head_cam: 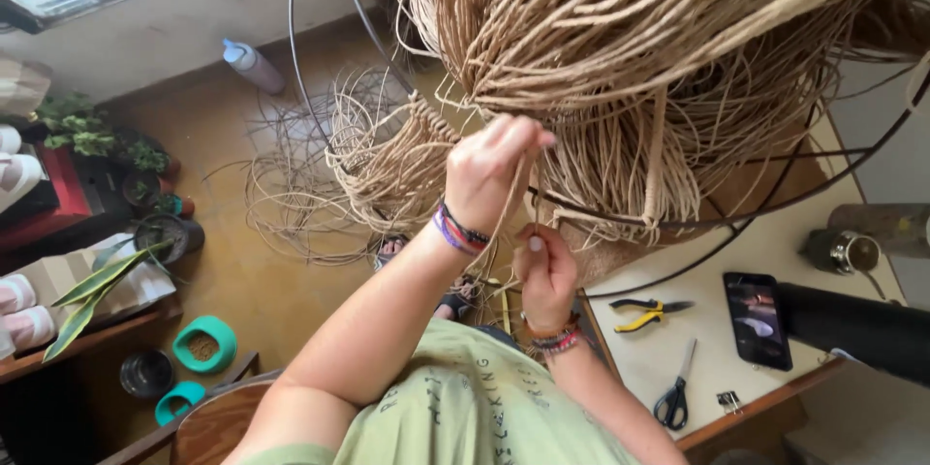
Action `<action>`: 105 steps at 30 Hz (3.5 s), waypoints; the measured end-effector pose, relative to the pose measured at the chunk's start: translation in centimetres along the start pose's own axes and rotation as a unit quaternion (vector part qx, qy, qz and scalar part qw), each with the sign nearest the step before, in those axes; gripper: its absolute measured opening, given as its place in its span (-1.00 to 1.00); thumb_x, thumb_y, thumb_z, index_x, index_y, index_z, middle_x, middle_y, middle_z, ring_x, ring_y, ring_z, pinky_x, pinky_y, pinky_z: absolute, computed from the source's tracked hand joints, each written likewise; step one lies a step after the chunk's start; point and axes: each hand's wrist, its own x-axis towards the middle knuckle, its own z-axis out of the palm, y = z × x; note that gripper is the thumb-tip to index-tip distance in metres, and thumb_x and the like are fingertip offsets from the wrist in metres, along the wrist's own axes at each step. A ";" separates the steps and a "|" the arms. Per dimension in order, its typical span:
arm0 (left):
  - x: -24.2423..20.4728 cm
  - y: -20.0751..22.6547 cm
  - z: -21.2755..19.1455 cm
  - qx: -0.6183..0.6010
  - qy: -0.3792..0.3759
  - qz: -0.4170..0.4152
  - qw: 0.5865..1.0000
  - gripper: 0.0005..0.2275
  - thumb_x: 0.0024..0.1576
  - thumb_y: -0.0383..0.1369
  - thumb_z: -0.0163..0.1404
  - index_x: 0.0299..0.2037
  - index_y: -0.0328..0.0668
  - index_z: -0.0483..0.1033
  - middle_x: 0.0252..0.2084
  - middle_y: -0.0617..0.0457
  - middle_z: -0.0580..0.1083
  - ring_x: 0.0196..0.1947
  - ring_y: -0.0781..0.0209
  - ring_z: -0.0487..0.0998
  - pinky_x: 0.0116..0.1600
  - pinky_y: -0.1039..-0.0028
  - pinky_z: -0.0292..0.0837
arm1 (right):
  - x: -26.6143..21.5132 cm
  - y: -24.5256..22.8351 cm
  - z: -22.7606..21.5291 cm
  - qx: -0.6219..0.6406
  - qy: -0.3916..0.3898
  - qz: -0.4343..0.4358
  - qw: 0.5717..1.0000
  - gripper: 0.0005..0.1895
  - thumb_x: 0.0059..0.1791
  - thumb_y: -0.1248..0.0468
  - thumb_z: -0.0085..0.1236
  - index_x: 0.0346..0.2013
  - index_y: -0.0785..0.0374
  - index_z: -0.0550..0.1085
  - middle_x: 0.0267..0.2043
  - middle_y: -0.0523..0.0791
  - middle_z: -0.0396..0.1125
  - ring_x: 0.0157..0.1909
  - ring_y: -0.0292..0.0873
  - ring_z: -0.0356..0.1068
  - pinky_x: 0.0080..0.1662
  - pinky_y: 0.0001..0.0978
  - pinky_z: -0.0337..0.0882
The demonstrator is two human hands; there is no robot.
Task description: Weaving and knotting natural fiber strands onto a frame to create a decorative object
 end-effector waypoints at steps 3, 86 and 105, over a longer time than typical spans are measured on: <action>0.3 0.3 -0.8 0.013 -0.013 -0.037 0.999 -0.86 0.29 -0.20 -0.04 -0.28 0.05 0.45 -0.51 0.11 0.32 -0.55 -0.01 0.52 -0.35 0.34 0.52 | -0.8 0.7 -0.1 -0.003 0.007 0.012 1.000 -0.71 0.16 0.41 -0.24 -0.24 0.48 0.48 -0.76 -0.18 0.07 -0.69 -0.37 0.11 -0.52 -0.54 0.18; -9.6 -9.8 -15.2 0.243 -0.280 -0.012 0.928 -0.61 -0.16 -0.02 0.30 -0.16 0.20 0.52 -0.15 0.21 0.49 -0.06 0.15 0.50 0.10 0.23 0.18 | 2.5 -7.6 -0.5 -0.516 -0.031 -0.244 0.821 -0.59 0.17 0.26 -0.06 0.30 0.27 0.44 0.27 0.05 0.29 0.37 0.11 0.20 0.37 0.02 0.09; -24.6 7.2 -3.9 -0.288 -0.589 0.218 0.723 -0.83 0.11 -0.33 0.09 -0.12 -0.05 0.53 -0.06 0.02 0.45 -0.30 0.05 0.60 -0.16 0.25 0.57 | -30.8 0.0 -2.4 -0.515 0.280 0.182 0.789 -0.49 0.09 0.42 -0.15 0.37 0.30 0.31 0.42 0.09 0.17 0.40 0.11 0.19 0.33 -0.06 0.21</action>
